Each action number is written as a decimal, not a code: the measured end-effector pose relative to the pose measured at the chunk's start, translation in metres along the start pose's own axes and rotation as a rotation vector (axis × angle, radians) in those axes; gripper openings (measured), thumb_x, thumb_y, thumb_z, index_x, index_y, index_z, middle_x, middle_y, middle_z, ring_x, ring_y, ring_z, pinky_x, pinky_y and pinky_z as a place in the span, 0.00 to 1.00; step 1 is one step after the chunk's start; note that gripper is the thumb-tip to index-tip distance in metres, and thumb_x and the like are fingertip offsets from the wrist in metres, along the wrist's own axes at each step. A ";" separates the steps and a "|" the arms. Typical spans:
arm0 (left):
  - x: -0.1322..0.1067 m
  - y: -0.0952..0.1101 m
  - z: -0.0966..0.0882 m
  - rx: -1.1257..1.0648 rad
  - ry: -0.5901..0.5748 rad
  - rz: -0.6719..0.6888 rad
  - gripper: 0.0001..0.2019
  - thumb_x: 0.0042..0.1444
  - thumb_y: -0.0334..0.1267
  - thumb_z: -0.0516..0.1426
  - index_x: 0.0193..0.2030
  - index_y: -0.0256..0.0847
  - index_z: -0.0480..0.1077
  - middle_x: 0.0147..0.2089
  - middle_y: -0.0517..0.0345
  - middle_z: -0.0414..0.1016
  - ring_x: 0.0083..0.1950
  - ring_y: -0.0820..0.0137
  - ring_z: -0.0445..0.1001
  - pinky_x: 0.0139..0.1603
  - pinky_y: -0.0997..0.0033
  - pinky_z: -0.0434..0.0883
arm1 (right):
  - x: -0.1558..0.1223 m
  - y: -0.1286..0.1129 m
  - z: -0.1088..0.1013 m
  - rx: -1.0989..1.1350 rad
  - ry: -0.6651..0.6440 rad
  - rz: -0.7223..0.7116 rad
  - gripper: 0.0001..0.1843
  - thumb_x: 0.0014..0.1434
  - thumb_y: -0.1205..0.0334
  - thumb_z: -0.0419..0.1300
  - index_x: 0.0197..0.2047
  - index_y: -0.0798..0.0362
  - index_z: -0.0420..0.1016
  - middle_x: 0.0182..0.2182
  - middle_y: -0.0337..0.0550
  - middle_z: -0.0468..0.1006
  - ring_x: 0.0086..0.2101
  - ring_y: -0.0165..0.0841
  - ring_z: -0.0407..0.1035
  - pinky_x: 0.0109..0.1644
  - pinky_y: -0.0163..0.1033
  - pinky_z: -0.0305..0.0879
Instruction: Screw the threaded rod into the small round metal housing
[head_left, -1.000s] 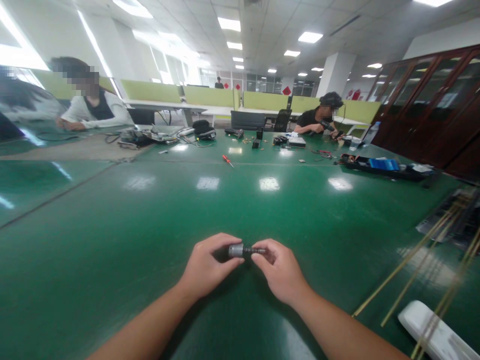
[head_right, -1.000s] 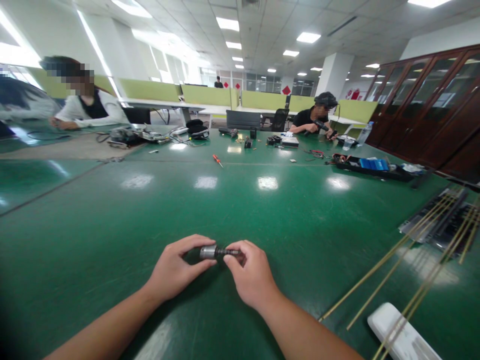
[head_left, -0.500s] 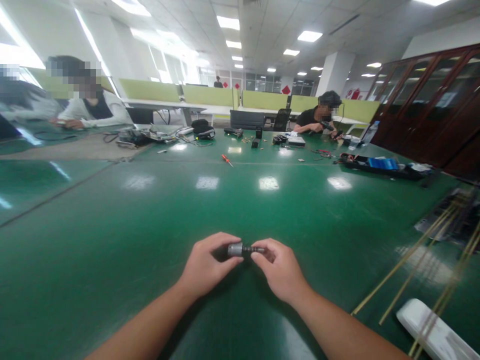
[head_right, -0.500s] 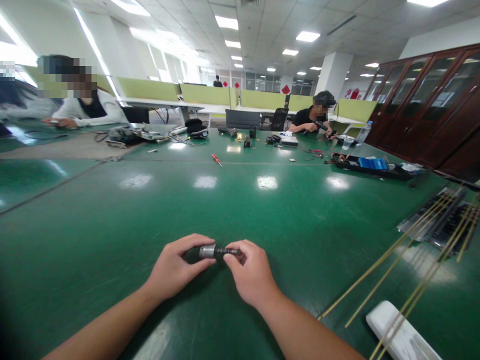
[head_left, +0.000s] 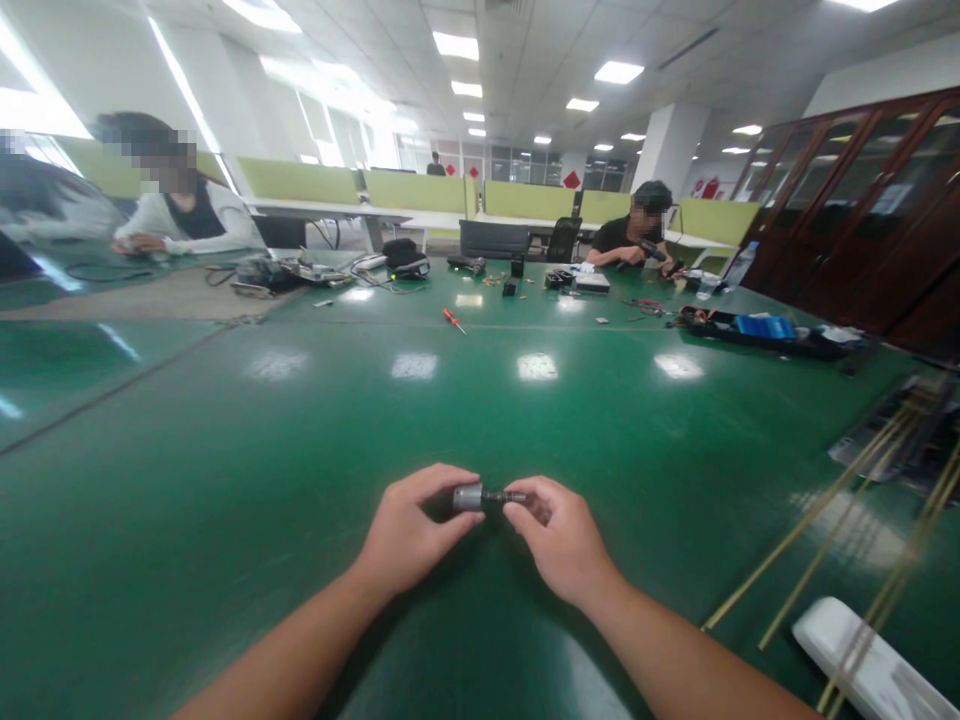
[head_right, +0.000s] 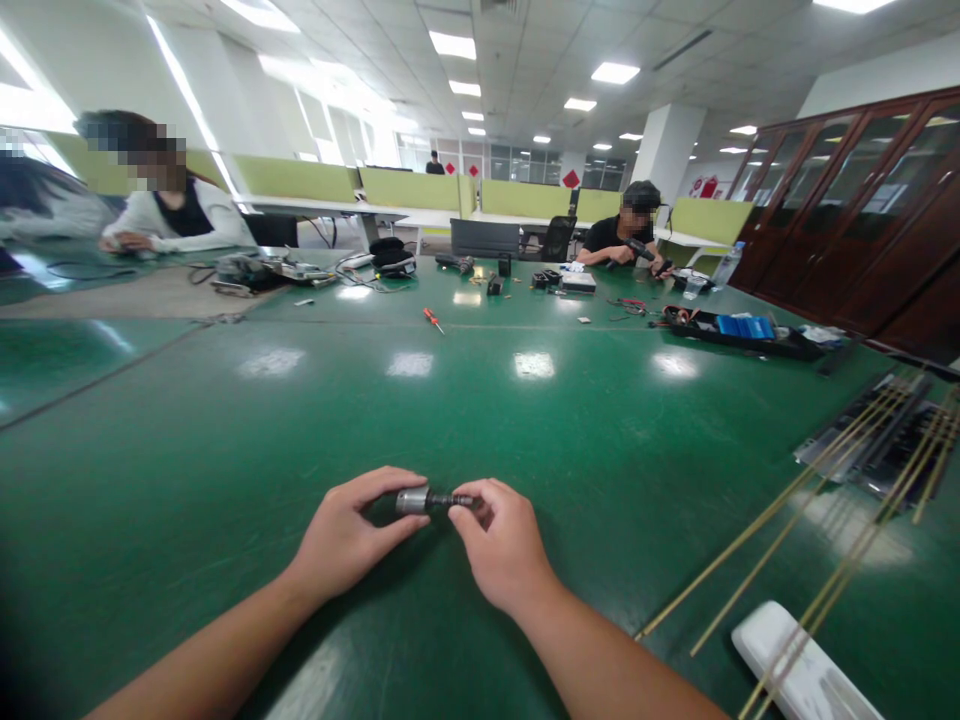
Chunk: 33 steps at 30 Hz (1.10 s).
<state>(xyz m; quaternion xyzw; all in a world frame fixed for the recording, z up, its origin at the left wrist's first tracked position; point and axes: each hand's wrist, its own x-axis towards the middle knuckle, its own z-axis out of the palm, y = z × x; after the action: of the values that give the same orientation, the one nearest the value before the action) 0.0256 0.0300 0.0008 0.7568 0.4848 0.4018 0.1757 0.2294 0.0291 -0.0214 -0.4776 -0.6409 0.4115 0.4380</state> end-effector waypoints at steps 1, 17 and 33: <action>0.000 0.000 0.000 0.001 -0.002 -0.004 0.11 0.51 0.39 0.65 0.43 0.43 0.76 0.41 0.56 0.80 0.42 0.65 0.78 0.46 0.68 0.73 | 0.000 0.000 0.000 0.001 -0.001 0.001 0.10 0.56 0.62 0.60 0.40 0.52 0.79 0.31 0.40 0.78 0.29 0.30 0.69 0.33 0.34 0.64; 0.000 -0.003 0.000 -0.013 0.001 -0.019 0.11 0.51 0.38 0.65 0.43 0.44 0.77 0.41 0.57 0.80 0.42 0.66 0.78 0.47 0.68 0.73 | 0.001 0.007 0.001 0.022 0.003 -0.003 0.10 0.58 0.61 0.59 0.41 0.53 0.79 0.32 0.42 0.79 0.30 0.32 0.71 0.35 0.35 0.67; -0.001 -0.006 0.000 -0.029 0.010 -0.043 0.12 0.50 0.38 0.65 0.43 0.43 0.76 0.42 0.56 0.79 0.43 0.64 0.77 0.47 0.66 0.72 | 0.002 0.005 0.000 0.026 0.014 0.006 0.11 0.57 0.61 0.60 0.41 0.53 0.79 0.31 0.42 0.78 0.29 0.32 0.71 0.34 0.35 0.66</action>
<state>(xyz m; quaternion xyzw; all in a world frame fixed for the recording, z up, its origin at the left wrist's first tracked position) 0.0217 0.0321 -0.0034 0.7415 0.4960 0.4086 0.1930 0.2302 0.0320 -0.0261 -0.4765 -0.6312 0.4177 0.4473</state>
